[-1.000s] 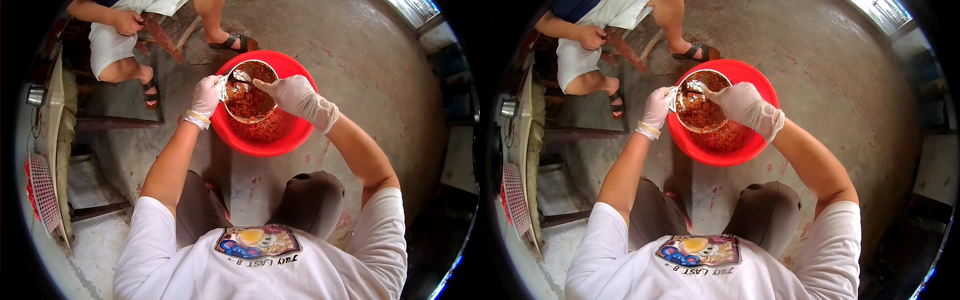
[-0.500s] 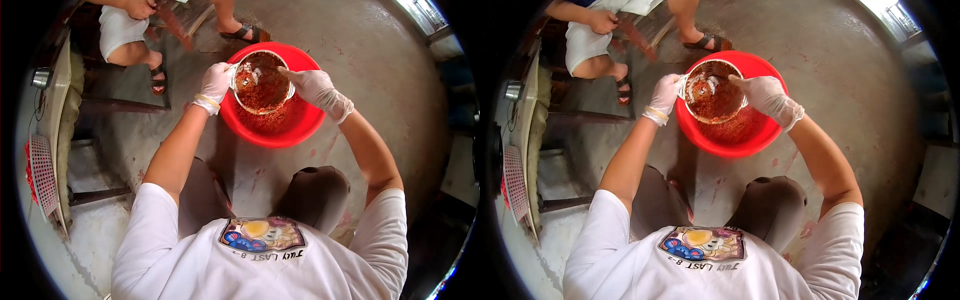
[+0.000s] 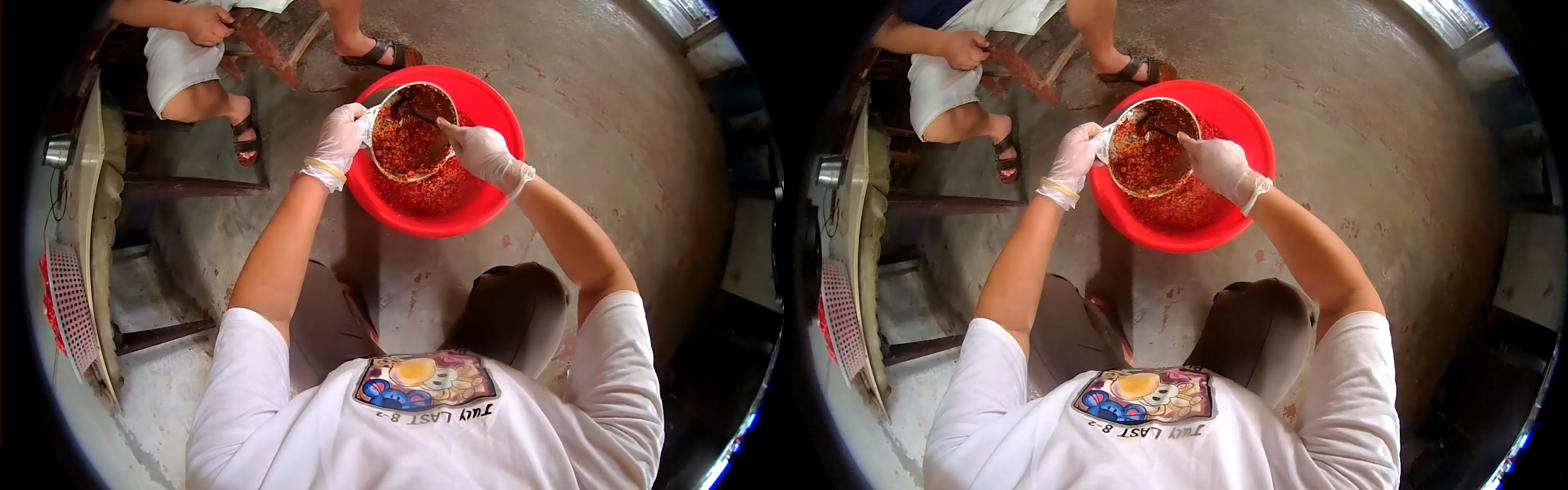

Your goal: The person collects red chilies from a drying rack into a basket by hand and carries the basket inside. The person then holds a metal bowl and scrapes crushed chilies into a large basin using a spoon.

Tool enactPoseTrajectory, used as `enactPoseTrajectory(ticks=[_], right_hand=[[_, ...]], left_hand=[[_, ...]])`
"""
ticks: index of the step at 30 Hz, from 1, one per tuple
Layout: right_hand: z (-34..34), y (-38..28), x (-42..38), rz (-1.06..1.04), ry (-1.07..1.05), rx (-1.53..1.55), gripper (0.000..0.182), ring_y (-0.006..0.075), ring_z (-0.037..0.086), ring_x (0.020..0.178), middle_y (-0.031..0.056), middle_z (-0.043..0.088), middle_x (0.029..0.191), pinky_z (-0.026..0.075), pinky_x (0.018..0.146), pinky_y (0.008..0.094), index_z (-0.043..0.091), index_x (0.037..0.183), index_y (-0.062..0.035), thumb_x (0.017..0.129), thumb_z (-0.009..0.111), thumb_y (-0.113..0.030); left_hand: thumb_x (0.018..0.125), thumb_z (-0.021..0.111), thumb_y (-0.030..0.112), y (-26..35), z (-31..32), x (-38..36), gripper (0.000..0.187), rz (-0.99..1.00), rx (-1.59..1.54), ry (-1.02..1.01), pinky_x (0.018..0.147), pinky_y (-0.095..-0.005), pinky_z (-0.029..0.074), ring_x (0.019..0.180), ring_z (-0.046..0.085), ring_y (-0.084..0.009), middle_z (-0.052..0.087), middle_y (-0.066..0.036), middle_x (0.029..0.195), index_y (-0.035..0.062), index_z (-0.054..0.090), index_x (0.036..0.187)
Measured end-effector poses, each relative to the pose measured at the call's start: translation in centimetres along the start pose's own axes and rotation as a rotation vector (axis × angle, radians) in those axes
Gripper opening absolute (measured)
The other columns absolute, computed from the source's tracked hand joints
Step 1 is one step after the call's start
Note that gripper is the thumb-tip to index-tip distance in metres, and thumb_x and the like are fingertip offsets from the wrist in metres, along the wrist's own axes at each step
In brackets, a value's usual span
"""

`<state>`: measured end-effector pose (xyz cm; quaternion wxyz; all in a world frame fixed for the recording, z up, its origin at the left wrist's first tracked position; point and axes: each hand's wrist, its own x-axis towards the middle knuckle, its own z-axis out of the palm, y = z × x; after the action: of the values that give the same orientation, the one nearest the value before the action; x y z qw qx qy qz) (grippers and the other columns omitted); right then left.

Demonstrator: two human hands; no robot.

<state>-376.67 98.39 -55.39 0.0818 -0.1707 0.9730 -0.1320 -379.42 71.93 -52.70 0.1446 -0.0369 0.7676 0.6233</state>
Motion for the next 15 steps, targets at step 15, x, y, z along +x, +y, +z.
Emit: enactPoseTrajectory(ticks=[15], right_hand=[[6.2, 0.4, 0.1, 0.079, 0.017, 0.397, 0.042, 0.0359, 0.065, 0.078, 0.0201, 0.066, 0.088, 0.051, 0.068, 0.0453, 0.050, 0.133, -0.0163, 0.092, 0.043, -0.020]], left_hand=[[0.096, 0.053, 0.018, 0.5, 0.6, -0.3, 0.014, 0.057, 0.154, 0.046, 0.050, -0.0206, 0.049, 0.064, 0.054, -0.0036, 0.061, 0.002, 0.079, 0.0082, 0.063, 0.092]])
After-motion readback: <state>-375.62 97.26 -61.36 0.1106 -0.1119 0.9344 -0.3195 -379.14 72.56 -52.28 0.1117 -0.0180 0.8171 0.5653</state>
